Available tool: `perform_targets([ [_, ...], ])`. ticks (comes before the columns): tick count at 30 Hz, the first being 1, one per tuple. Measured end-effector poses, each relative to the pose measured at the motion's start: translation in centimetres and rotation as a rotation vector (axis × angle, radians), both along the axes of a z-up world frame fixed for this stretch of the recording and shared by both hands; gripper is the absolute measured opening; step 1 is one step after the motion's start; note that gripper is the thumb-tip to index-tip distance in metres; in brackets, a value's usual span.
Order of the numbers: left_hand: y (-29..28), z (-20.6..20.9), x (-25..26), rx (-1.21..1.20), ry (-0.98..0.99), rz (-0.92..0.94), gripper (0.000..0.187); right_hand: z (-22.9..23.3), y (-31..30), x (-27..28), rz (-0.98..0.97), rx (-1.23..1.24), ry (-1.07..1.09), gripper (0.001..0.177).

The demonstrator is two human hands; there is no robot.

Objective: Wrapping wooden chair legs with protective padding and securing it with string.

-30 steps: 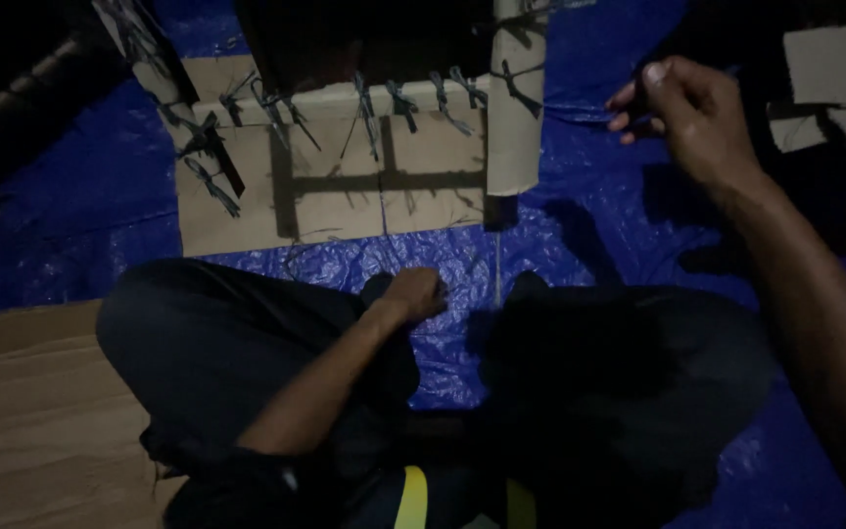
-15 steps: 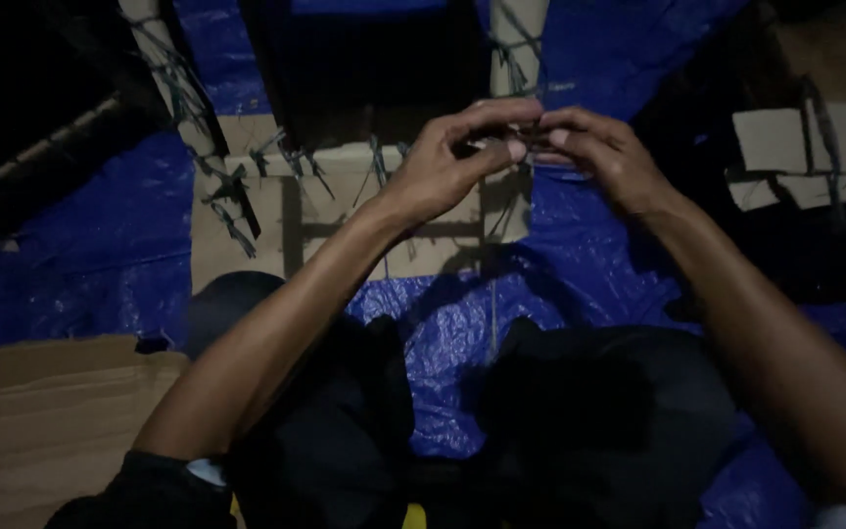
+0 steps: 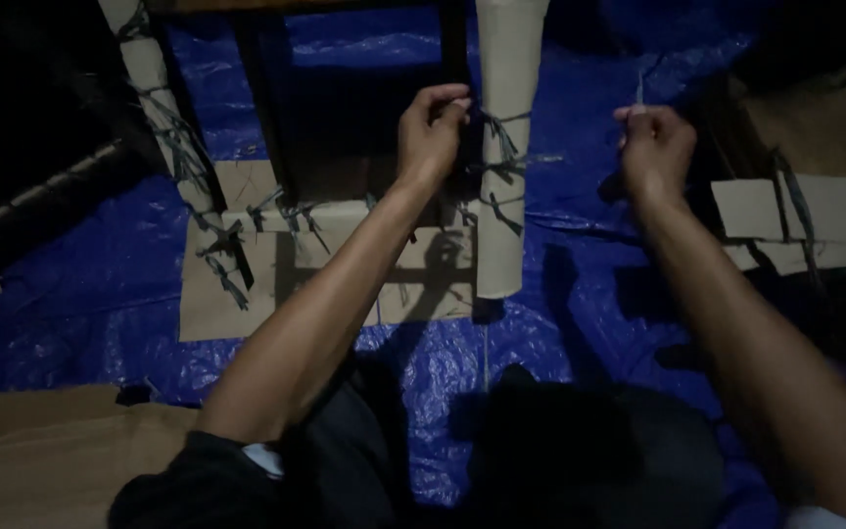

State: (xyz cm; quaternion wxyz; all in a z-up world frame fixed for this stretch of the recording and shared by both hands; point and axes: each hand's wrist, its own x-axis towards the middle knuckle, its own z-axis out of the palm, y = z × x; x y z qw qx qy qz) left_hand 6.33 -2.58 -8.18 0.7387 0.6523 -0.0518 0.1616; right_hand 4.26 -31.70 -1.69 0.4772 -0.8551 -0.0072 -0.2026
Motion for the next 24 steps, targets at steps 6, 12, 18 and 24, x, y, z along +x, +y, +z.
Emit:
perform_targets([
  [6, -1.0, -6.6, 7.7, -0.118, 0.3, -0.12, 0.046, -1.1, 2.0, 6.3, 0.246, -0.237, 0.206, 0.019],
  [12, -1.2, 0.3, 5.0, -0.217, 0.681, -0.255, 0.07, -0.9, 7.2, 9.2, 0.51, -0.454, 0.031, 0.026],
  [18, -2.7, -0.8, 6.6, -0.292, 0.551, -0.249, 0.054, -0.9, 8.2, 9.8, 0.528, -0.406, 0.072, 0.029],
  [24, -3.0, -3.2, 7.9, -0.282, 0.238, -0.089, 0.038, 1.3, 7.8, 6.7, 0.501, -0.559, -0.061, 0.025],
])
